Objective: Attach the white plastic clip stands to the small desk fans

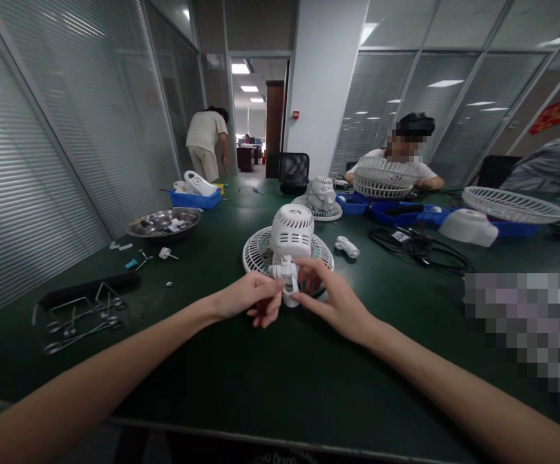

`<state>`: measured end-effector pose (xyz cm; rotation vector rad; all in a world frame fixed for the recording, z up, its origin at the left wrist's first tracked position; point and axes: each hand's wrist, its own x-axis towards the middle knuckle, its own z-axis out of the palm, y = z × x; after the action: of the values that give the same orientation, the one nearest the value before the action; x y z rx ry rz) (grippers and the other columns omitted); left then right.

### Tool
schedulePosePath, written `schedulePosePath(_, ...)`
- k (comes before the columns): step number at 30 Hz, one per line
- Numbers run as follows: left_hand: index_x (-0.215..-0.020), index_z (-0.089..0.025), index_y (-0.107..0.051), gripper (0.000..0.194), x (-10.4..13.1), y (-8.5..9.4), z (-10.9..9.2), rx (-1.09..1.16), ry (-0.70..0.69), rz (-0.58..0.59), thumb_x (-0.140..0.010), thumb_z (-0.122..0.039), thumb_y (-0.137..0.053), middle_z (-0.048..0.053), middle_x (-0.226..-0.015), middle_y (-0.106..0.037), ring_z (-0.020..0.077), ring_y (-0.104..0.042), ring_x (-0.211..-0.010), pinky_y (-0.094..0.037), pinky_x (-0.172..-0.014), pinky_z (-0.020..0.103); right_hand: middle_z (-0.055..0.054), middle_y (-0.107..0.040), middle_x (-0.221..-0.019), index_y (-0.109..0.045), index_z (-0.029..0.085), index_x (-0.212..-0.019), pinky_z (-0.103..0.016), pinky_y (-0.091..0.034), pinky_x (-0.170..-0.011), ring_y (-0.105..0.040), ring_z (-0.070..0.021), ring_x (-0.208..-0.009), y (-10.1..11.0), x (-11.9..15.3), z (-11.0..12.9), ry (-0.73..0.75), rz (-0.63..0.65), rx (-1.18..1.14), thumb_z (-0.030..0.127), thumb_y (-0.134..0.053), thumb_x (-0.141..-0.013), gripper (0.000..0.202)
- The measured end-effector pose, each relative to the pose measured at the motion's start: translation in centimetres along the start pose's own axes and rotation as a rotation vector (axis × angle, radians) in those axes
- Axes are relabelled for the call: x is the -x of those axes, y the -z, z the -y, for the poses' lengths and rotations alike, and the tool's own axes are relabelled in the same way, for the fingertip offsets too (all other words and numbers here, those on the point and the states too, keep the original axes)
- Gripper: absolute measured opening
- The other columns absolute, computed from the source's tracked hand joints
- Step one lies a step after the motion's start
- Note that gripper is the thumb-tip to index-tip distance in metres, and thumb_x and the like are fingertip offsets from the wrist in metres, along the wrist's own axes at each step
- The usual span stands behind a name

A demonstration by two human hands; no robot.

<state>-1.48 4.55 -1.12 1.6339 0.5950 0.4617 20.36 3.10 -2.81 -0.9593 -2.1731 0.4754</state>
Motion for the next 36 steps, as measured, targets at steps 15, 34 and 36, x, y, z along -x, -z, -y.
schedulePosePath(15, -0.105, -0.018, -0.046, 0.046, 0.1, -1.1, -0.8, -0.312, -0.077, -0.495, -0.072, -0.039, -0.070, 0.008, -0.102, -0.061, 0.0184, -0.064, -0.080, -0.050, -0.061, 0.027, 0.000, -0.056, -0.092, -0.042, 0.027, -0.124, -0.028, -0.045, -0.067, -0.055, -0.0144, -0.077, 0.4, 0.2, -0.2, 0.014, 0.011, -0.010, 0.042, -0.063, -0.083, 0.049)
schedulePosePath(34, -0.090, -0.017, -0.057, 0.049, 0.2, -1.8, -0.4, -0.686, 0.135, -0.587, -0.079, -0.064, -0.046, 0.001, -0.068, -0.061, 0.0163, -0.057, -0.053, -0.037, -0.047, 0.025, -0.001, -0.056, -0.096, -0.043, 0.026, -0.122, -0.030, -0.047, -0.072, -0.055, -0.0146, -0.080, 0.3, 0.1, 0.1, -0.008, 0.029, -0.066, 0.038, -0.062, -0.084, 0.044)
schedulePosePath(36, -0.099, -0.019, -0.053, 0.049, 0.6, -1.7, -0.9, -0.872, 0.055, -0.715, -0.078, -0.064, -0.049, 0.002, -0.072, -0.063, 0.0191, -0.059, -0.058, -0.037, -0.051, 0.026, -0.001, -0.056, -0.095, -0.043, 0.026, -0.121, -0.030, -0.047, -0.072, -0.055, -0.0148, -0.079, 0.4, 0.0, 0.3, -0.013, 0.028, -0.063, 0.038, -0.062, -0.084, 0.043)
